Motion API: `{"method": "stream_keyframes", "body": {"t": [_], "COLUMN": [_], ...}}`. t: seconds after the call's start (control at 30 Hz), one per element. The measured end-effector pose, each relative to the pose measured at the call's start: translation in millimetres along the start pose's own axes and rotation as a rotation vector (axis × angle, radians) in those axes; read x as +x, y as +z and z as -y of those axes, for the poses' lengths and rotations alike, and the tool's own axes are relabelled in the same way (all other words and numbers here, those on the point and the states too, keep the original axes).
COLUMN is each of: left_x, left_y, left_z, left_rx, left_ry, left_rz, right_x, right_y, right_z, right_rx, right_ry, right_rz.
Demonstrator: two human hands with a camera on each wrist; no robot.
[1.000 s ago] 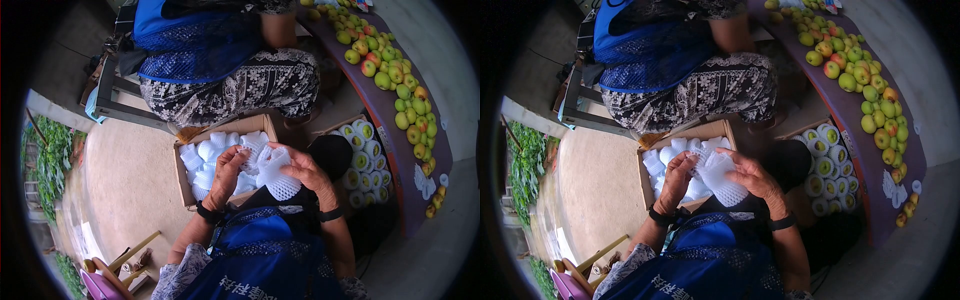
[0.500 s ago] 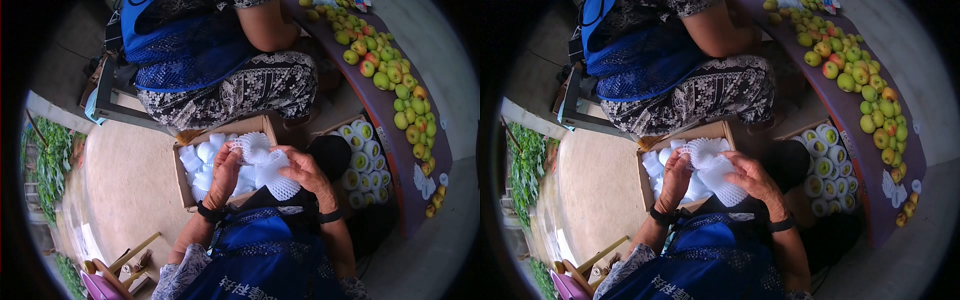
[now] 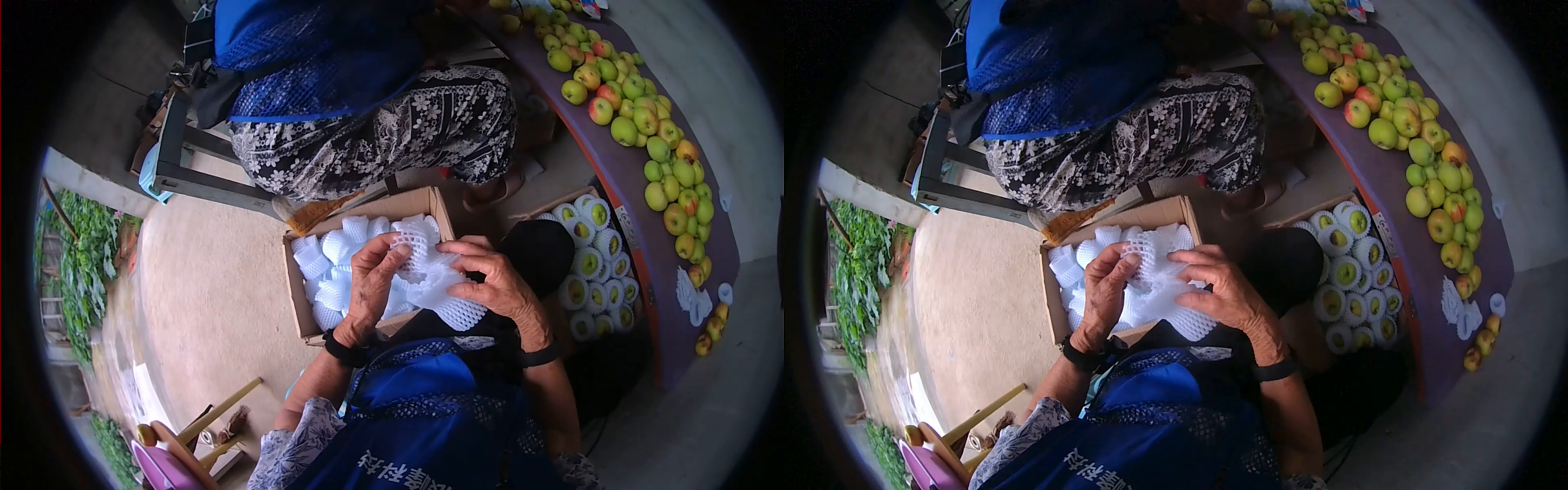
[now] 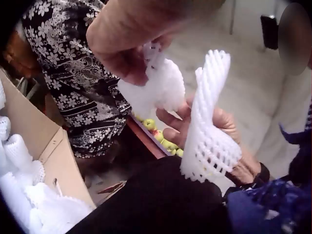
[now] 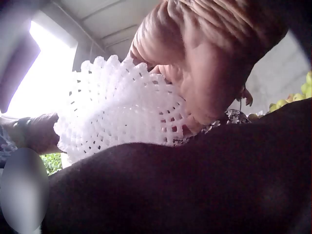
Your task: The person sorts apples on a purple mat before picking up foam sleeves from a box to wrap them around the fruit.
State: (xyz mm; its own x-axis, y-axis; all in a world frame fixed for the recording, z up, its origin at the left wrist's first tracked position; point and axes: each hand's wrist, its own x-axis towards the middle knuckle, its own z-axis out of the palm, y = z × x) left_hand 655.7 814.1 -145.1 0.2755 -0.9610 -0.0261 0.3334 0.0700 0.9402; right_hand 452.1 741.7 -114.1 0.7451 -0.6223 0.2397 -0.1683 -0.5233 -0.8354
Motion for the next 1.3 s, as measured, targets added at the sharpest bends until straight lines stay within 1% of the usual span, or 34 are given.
{"method": "stream_keyframes", "body": {"t": [0.03,0.07,0.1,0.13,0.2,0.27,0.33,0.37,0.43,0.47,0.5,0.53,0.57,0.6,0.63,0.7,0.73,0.8,0.83,0.9,0.93,1.0,1.03,1.1,1.13,1.17,1.2,1.23,1.27,1.3], "left_x": [-3.2,-5.3,-7.1,-9.3,-18.0,-24.5,-29.0,-32.6,-42.7,-49.3,-51.5,-52.7,-55.1,-59.1,-61.5,-63.8,-61.2,-47.7,-41.6,-33.2,-30.9,-30.9,-32.7,-36.2,-35.3,-30.6,-24.3,-15.3,-8.3,-1.8], "left_y": [-1.7,-3.0,-5.1,-6.8,-1.0,-0.4,-2.1,-0.2,4.6,-1.2,-2.1,-1.4,-0.1,-1.5,-2.2,-1.7,-4.1,-10.7,-14.5,-24.1,-25.9,-21.3,-15.8,-2.4,-2.4,-2.1,-1.6,0.0,-0.6,-0.5], "left_z": [-0.2,-3.1,-3.3,-3.8,-11.4,-10.1,-1.9,-2.4,-7.3,-5.0,-1.8,1.3,4.7,16.2,22.7,27.5,33.1,29.5,27.5,16.9,12.0,-7.1,-14.3,-24.0,-20.4,-14.3,-7.5,-5.4,-7.9,-10.0], "left_rx": [-0.025,-0.027,-0.050,-0.072,-0.055,-0.038,0.104,0.102,0.389,0.173,0.172,-0.020,-0.214,-0.224,-0.224,-0.334,-0.335,-0.291,-0.290,-0.170,-0.168,-0.113,-0.112,-0.037,-0.082,-0.084,-0.151,-0.218,-0.282,-0.282], "left_ry": [-0.016,-0.029,-0.025,-0.021,-0.006,-0.001,-0.033,-0.033,-0.187,-0.232,-0.232,-0.402,-0.567,-0.577,-0.565,-0.516,-0.511,-0.254,-0.180,-0.098,-0.102,-0.327,-0.328,-0.510,-0.506,-0.510,-0.456,-0.403,-0.425,-0.429], "left_rz": [0.033,0.032,0.063,0.094,0.105,0.115,0.133,0.132,0.146,0.186,0.186,0.192,0.197,0.180,0.181,0.193,0.195,0.019,-0.040,-0.037,-0.034,-0.065,-0.067,0.134,0.194,0.192,0.196,0.200,0.174,0.175], "right_x": [-2.3,-3.5,-5.1,-7.7,-15.9,-21.6,-27.2,-27.9,-31.0,-32.3,-33.7,-34.8,-35.2,-36.2,-39.2,-43.2,-45.3,-40.7,-38.9,-33.4,-29.0,-19.0,-16.2,-11.4,-10.1,-8.5,-6.5,-2.3,-0.1,2.4], "right_y": [2.5,3.9,6.3,8.9,15.4,21.9,24.3,25.3,29.3,31.6,33.6,37.0,42.6,48.2,54.0,61.9,62.1,60.1,57.9,52.9,51.7,50.7,51.3,51.4,49.4,45.9,42.1,35.4,28.8,23.3], "right_z": [-0.2,1.4,1.1,2.4,4.1,1.6,0.0,3.9,4.3,1.2,-0.8,-2.6,-1.8,-1.1,-3.9,-6.3,-6.7,3.9,6.2,10.6,11.8,11.6,10.9,10.6,11.0,12.9,14.0,14.2,14.0,13.6], "right_rx": [-0.004,0.044,0.086,0.084,0.418,0.427,0.434,0.485,0.535,0.491,0.445,0.444,0.488,0.533,0.529,0.505,0.502,0.538,0.537,0.645,0.646,0.656,0.657,0.667,0.669,0.670,0.669,0.670,0.733,0.797], "right_ry": [-0.006,-0.008,-0.025,-0.028,0.237,0.239,0.243,0.280,0.314,0.267,0.220,0.220,0.214,0.207,0.195,0.173,0.168,0.183,0.186,0.229,0.232,0.243,0.245,0.193,0.198,0.236,0.273,0.280,0.301,0.321], "right_rz": [-0.001,-0.037,-0.075,-0.075,-0.148,-0.166,-0.183,-0.204,-0.224,-0.262,-0.300,-0.299,-0.366,-0.434,-0.431,-0.496,-0.494,-0.498,-0.503,-0.503,-0.507,-0.593,-0.592,-0.574,-0.573,-0.505,-0.438,-0.439,-0.384,-0.330]}}
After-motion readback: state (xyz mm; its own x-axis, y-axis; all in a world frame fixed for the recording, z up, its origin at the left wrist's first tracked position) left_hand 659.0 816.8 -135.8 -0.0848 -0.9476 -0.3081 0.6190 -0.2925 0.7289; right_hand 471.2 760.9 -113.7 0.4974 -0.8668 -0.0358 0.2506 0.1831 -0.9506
